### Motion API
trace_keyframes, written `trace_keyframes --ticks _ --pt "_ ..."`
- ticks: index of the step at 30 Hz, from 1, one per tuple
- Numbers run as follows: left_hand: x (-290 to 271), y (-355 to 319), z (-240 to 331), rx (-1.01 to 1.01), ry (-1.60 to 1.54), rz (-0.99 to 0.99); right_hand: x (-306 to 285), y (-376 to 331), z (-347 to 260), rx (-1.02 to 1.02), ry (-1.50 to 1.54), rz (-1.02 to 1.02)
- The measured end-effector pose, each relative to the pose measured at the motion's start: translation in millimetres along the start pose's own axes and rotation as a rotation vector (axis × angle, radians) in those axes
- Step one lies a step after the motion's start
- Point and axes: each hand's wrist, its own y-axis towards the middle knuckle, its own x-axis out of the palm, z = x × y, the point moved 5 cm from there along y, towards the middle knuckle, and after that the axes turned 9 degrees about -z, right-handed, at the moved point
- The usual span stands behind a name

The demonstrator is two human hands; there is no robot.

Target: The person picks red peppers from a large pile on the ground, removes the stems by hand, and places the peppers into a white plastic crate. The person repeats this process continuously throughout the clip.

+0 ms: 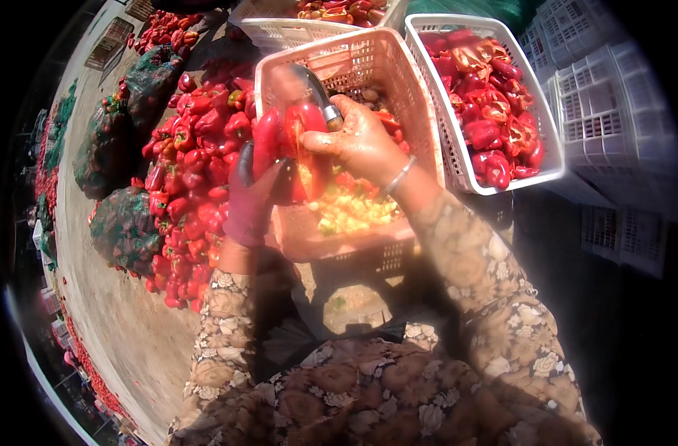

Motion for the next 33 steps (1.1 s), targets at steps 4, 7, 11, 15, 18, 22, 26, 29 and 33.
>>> trace_keyframes --ticks 4,7,11,15,18,22,26,29,33 --pt "-7 -5 -1 -0.036 -0.110 0.014 -1 0 1 -0.044 0.036 0.016" --pt "-8 -7 -4 -0.032 -0.248 0.044 -1 -3 2 -0.057 0.006 0.092" --pt "-25 -7 -5 0.086 -0.227 0.111 -7 -5 2 -0.092 0.069 0.185" --pt "-21 2 7 0.078 -0.261 0.136 -24 -8 1 -0.147 0.045 0.336" --pt "-13 4 3 0.015 -0.173 0.070 -20 -11 -21 -0.351 -0.262 0.352" --pt "-3 1 2 -0.033 -0.173 0.010 -28 -18 -28 -0.278 -0.266 0.369" --pt "9 -3 -7 -0.084 -0.063 -0.073 -67 -14 -34 -0.414 -0.212 0.469" --pt "5 -4 -19 -0.140 -0.146 -0.063 -86 -10 -44 -0.495 -0.140 0.484" --pt "4 7 -39 -0.051 -0.264 -0.189 -98 -13 -39 -0.581 -0.058 0.454"
